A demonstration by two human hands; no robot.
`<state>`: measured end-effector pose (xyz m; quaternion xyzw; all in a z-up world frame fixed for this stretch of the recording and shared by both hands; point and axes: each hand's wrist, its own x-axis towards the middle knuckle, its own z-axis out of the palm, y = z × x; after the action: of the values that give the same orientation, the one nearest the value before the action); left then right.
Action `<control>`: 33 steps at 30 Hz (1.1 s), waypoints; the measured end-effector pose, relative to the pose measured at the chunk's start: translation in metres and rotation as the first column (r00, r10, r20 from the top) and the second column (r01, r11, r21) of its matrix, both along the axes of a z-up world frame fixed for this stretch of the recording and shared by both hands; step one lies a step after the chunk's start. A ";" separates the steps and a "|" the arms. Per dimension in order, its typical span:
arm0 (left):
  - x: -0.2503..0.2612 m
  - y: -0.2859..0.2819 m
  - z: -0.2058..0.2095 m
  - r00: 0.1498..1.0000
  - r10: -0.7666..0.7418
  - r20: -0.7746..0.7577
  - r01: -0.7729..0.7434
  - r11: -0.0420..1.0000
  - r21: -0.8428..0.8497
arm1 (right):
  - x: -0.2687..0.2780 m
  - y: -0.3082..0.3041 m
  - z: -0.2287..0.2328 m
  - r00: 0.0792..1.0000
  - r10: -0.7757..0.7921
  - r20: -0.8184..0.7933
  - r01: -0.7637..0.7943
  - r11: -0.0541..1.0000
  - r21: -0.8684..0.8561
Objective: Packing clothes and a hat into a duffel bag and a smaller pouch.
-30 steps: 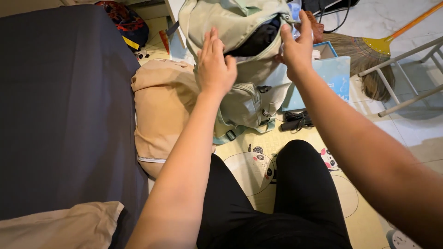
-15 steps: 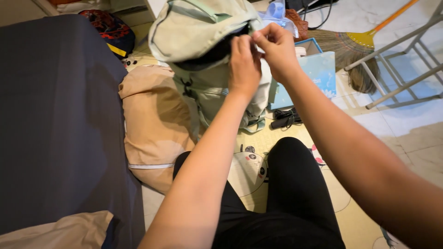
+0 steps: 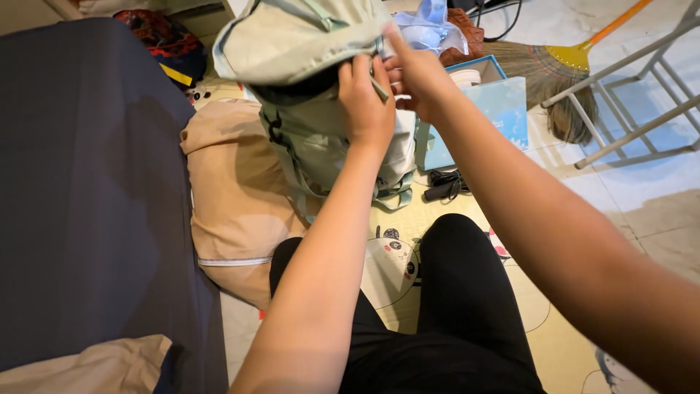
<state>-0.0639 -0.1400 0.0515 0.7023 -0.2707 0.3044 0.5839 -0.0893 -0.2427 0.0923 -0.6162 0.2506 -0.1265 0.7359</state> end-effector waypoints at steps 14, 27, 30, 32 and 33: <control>0.068 0.097 -0.003 0.973 0.229 0.039 -0.232 0.958 0.166 | 0.075 -0.084 -0.046 0.988 -0.148 0.053 0.141 0.983 0.115; 0.032 0.088 0.015 0.997 -0.046 0.065 0.024 0.955 0.295 | 0.058 0.047 -0.049 0.983 -0.158 0.098 0.158 0.987 0.004; 0.057 0.086 0.005 0.997 0.015 -0.082 0.001 0.983 0.185 | 0.033 0.047 -0.031 0.991 -0.080 0.112 0.091 0.992 -0.092; 0.094 0.103 -0.005 0.998 0.030 -0.061 -0.019 0.986 0.166 | 0.019 0.035 -0.035 0.991 -0.089 0.097 0.105 0.980 -0.169; 0.113 0.115 -0.010 0.996 0.076 -0.043 -0.069 0.988 0.140 | 0.016 0.033 -0.036 0.994 -0.069 0.080 0.087 0.964 -0.250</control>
<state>0.0490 -0.0247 0.0415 0.7575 -0.2513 0.2889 0.5288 -0.0737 -0.2101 0.0567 -0.6899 0.2302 -0.2079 0.6541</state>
